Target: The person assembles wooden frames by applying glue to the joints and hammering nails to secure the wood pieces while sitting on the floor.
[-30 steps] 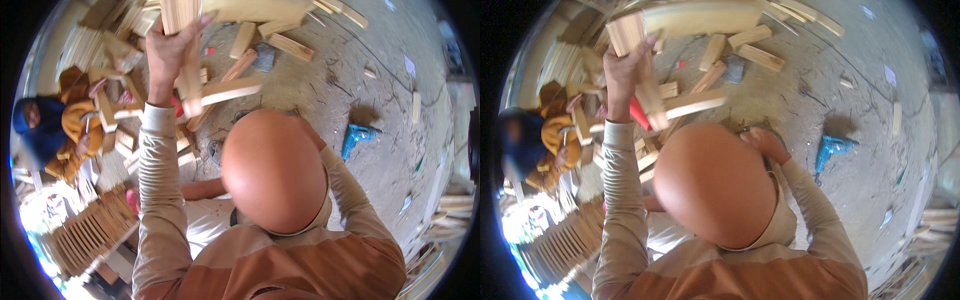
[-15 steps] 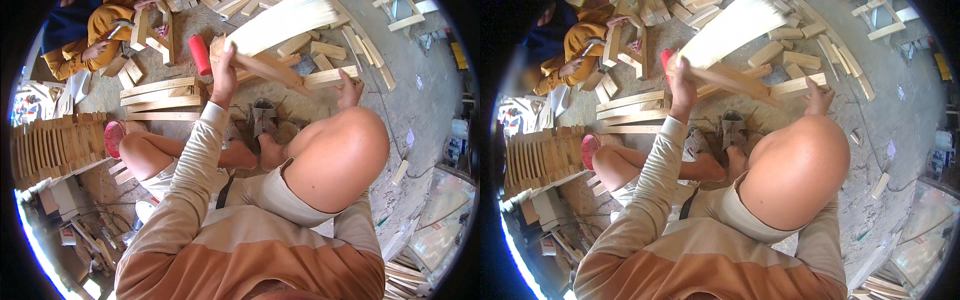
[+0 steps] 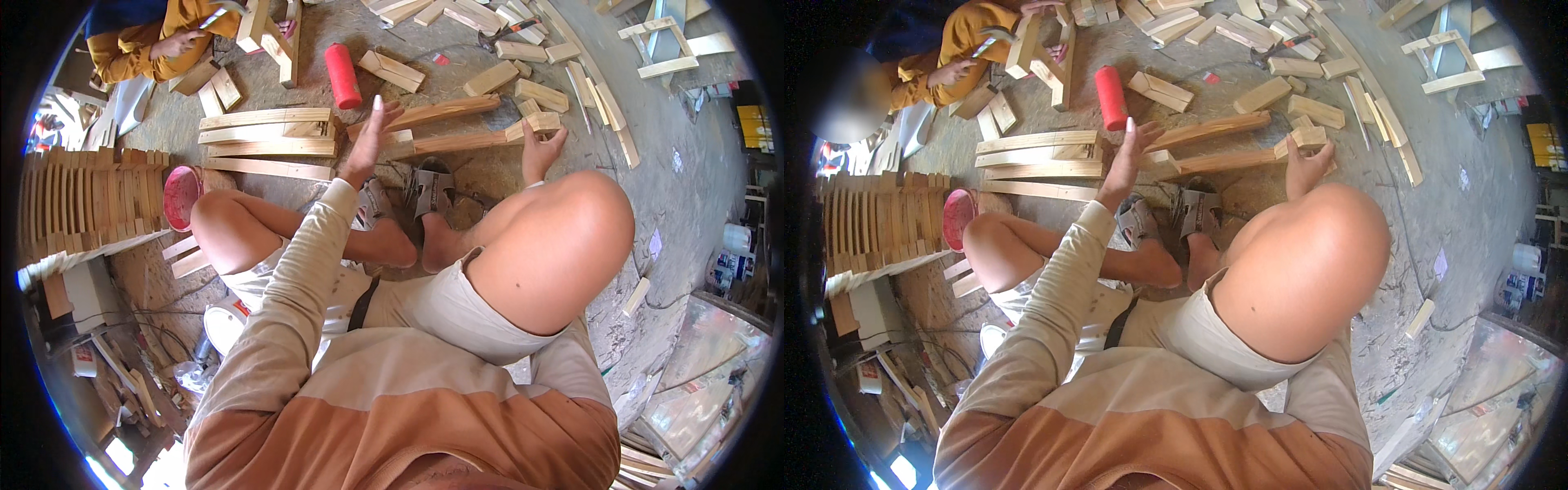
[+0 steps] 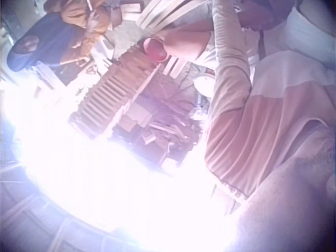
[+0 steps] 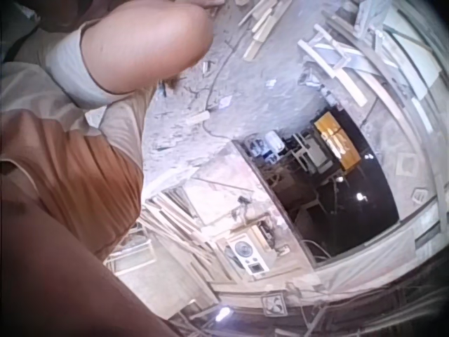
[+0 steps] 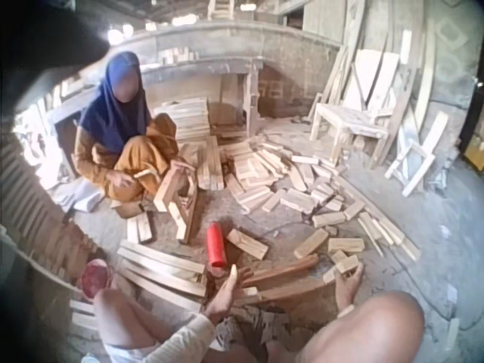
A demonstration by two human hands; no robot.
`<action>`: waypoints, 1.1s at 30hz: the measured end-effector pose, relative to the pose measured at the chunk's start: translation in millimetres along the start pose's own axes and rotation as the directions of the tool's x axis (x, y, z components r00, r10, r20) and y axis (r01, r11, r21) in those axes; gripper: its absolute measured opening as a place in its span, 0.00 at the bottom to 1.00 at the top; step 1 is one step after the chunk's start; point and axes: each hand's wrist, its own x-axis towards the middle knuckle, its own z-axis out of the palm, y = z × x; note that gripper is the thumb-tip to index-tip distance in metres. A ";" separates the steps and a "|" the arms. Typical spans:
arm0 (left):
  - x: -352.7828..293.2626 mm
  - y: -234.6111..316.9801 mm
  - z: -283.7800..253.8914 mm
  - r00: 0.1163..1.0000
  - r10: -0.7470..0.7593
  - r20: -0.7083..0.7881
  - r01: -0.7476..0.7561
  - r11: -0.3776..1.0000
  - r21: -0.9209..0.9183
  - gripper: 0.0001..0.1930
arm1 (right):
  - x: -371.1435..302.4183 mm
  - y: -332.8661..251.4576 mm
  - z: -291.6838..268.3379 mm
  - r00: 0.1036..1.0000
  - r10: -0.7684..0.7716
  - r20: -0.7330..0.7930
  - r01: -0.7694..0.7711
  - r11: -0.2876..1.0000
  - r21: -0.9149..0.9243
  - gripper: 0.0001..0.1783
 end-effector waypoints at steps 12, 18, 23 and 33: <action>-8.8 -12.9 19.9 0.999 -0.013 -0.029 0.009 0.988 -0.156 0.48 | 7.2 28.9 -27.6 0.975 0.157 0.155 -0.048 0.837 -0.546 0.46; 26.4 -3.6 8.9 0.996 -0.040 0.082 0.063 0.950 -0.307 0.49 | 17.9 33.1 -50.4 0.953 0.226 0.201 -0.018 0.706 -0.708 0.53; 12.9 15.7 18.6 0.986 0.143 0.090 -0.137 0.988 -0.066 0.41 | 18.6 30.2 -68.7 0.932 0.255 0.258 0.003 0.705 -0.709 0.56; 6.9 16.0 -2.8 0.929 0.278 0.243 -0.369 0.684 0.629 0.23 | -25.0 43.9 2.8 0.790 0.233 0.568 0.299 0.663 -0.687 0.51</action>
